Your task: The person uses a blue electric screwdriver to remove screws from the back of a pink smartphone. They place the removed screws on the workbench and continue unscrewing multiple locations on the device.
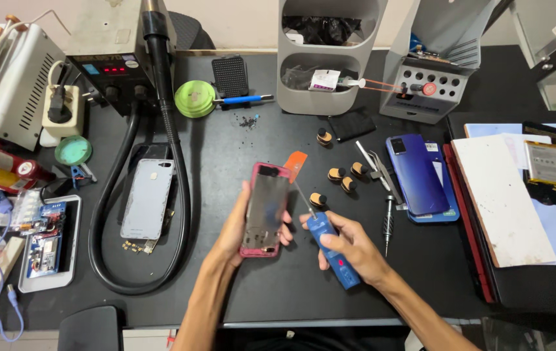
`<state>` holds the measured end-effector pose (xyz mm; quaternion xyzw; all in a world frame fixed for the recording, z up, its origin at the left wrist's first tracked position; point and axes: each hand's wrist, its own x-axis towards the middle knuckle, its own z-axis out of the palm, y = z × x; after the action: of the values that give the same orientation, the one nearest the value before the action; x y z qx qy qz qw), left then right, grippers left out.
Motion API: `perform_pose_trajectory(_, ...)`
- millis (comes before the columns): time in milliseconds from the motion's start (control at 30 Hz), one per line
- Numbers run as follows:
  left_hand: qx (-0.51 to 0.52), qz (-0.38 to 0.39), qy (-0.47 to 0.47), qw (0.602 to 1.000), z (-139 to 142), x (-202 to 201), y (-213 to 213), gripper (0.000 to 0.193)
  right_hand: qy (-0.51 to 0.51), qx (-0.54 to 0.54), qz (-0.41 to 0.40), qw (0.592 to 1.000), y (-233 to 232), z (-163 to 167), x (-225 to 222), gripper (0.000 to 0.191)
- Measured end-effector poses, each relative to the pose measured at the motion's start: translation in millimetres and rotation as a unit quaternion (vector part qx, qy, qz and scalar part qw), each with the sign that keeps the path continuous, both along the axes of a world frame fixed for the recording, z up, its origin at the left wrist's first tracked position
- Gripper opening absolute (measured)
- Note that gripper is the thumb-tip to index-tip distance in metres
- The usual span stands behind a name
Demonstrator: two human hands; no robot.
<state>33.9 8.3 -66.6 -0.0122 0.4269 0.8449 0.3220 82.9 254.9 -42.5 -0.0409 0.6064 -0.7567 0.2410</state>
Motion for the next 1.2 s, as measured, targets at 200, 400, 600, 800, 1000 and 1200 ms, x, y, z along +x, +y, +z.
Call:
perform_pose_trajectory(200, 0.052, 0.033, -0.014, 0.998, -1, 3, -4, 0.084, 0.060, 0.102, 0.002, 0.993, -3, 11, 6, 0.042)
perform_pose_trajectory(400, 0.043, 0.041, -0.006, 0.998, -11, 4, -4, 0.080, 0.185, 0.355, 0.010, 0.916, -9, 39, 10, 0.044)
perform_pose_trajectory(600, 0.044, 0.037, -0.002, 0.998, -16, 5, -1, 0.079, 0.153, 0.438, 0.005, 0.886, -23, 61, 10, 0.052)
perform_pose_trajectory(800, 0.048, 0.039, 0.016, 0.998, -24, 7, 0, 0.079, 0.151, 0.449, 0.002, 0.881, -31, 64, 11, 0.051)
perform_pose_trajectory(1000, 0.023, 0.066, 0.020, 0.997, -25, 8, 5, 0.075, 0.145, 0.445, 0.013, 0.884, -34, 68, 11, 0.047)
perform_pose_trajectory(1200, 0.010, 0.110, 0.072, 0.991, -21, 1, 14, 0.061, 0.093, 0.434, 0.029, 0.895, -36, 72, 10, 0.042)
